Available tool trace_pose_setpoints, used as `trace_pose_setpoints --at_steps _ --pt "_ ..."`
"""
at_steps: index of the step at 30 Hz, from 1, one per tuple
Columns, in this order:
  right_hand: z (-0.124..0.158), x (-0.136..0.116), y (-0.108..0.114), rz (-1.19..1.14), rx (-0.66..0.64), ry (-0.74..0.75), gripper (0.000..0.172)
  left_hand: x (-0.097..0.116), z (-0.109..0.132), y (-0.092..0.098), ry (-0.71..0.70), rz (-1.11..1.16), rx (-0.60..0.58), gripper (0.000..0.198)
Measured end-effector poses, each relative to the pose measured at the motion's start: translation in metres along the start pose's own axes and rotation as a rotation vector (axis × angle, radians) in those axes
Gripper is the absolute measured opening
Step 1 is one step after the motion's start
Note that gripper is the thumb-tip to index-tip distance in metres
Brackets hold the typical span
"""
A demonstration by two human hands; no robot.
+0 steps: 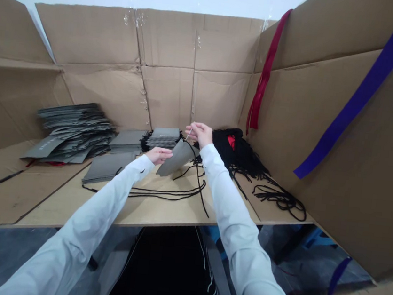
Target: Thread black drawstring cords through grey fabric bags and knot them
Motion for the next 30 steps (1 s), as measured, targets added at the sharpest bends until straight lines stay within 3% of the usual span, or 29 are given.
trace_pose_setpoints --at_steps 5,11,22,30 --pt "-0.024 -0.044 -0.026 0.122 -0.032 0.051 0.018 0.034 0.006 -0.002 -0.013 0.103 -0.045 0.031" --pt "-0.042 -0.067 -0.053 0.18 -0.075 0.069 0.017 0.058 0.017 -0.013 -0.039 0.092 -0.174 0.018" --pt "-0.058 -0.066 -0.052 0.169 0.014 0.08 0.016 0.068 0.023 0.0 -0.087 0.081 -0.089 0.016" --pt "-0.053 -0.058 -0.07 0.285 0.018 0.05 0.018 0.074 0.021 -0.001 -0.121 0.061 -0.06 0.016"
Point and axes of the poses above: each hand's wrist, its own z-axis away from the middle knuckle, its own y-axis out of the back of the hand, x = y × z, the point moved 8 cm from there along -z, towards the middle knuckle, and after that the axes turned 8 degrees about -x, right-handed, at the moved point
